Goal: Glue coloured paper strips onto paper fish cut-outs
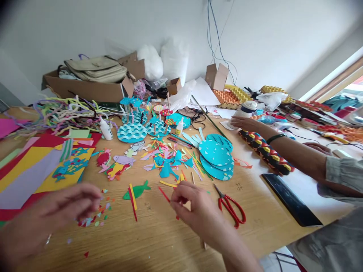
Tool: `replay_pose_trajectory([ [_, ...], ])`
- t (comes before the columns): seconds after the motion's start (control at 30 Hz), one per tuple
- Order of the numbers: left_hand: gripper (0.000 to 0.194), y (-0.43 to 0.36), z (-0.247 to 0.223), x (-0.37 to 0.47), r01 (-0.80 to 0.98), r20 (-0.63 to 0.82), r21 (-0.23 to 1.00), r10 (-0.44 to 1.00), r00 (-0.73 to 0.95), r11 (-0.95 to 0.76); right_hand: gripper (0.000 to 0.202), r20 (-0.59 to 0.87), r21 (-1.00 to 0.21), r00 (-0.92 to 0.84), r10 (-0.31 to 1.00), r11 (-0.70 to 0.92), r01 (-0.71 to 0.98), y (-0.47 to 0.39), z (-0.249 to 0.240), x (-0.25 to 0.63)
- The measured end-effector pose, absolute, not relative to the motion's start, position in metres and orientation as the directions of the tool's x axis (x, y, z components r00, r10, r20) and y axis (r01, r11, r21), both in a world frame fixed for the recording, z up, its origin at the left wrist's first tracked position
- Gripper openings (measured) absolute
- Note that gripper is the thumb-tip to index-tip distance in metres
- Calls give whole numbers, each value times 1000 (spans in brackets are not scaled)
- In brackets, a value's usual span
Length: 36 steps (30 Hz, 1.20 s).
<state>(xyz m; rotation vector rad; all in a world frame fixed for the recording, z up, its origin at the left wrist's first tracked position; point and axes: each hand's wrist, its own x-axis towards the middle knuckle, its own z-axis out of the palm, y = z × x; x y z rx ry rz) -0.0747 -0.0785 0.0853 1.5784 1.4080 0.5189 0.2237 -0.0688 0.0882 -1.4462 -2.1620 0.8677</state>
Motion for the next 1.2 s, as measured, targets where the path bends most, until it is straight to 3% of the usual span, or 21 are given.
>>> replay_pose_trajectory([
  [0.13, 31, -78, 69, -30, 398, -335, 908, 798, 501, 131, 12, 68, -757, -415, 908, 317, 571, -81, 72, 183],
  [0.2, 29, -76, 59, -20, 360, -326, 922, 783, 530, 141, 12, 73, -772, -409, 910, 312, 554, -85, 62, 168],
  [0.43, 20, -57, 39, -17, 402, -340, 903, 824, 454, 151, 13, 17, -774, -393, 919, 261, 577, -82, 47, 158],
  [0.57, 34, -43, 41, -22, 288, -302, 937, 874, 380, 198, 14, 60, -751, -366, 929, 284, 596, -77, 49, 160],
  [0.67, 39, -35, 47, -23, 308, -355, 922, 832, 426, 235, 15, 98, -727, -379, 920, 326, 604, -75, 49, 160],
  [0.77, 33, -29, 51, -18, 386, -420, 890, 766, 487, 243, 14, 88, -720, -382, 920, 324, 614, -73, 47, 157],
  [0.93, 24, -19, 59, -8, 419, -401, 884, 796, 454, 206, 12, 60, -753, -331, 942, 260, 604, -68, 46, 154],
  [1.07, 22, -11, 64, -9, 404, -374, 896, 803, 463, 185, 6, -18, -883, -289, 957, 120, 453, -64, 44, 153],
  [1.2, 20, -7, 62, -15, 398, -385, 895, 800, 460, 202, 16, -141, -990, -341, 929, -139, 30, -66, 35, 155],
])
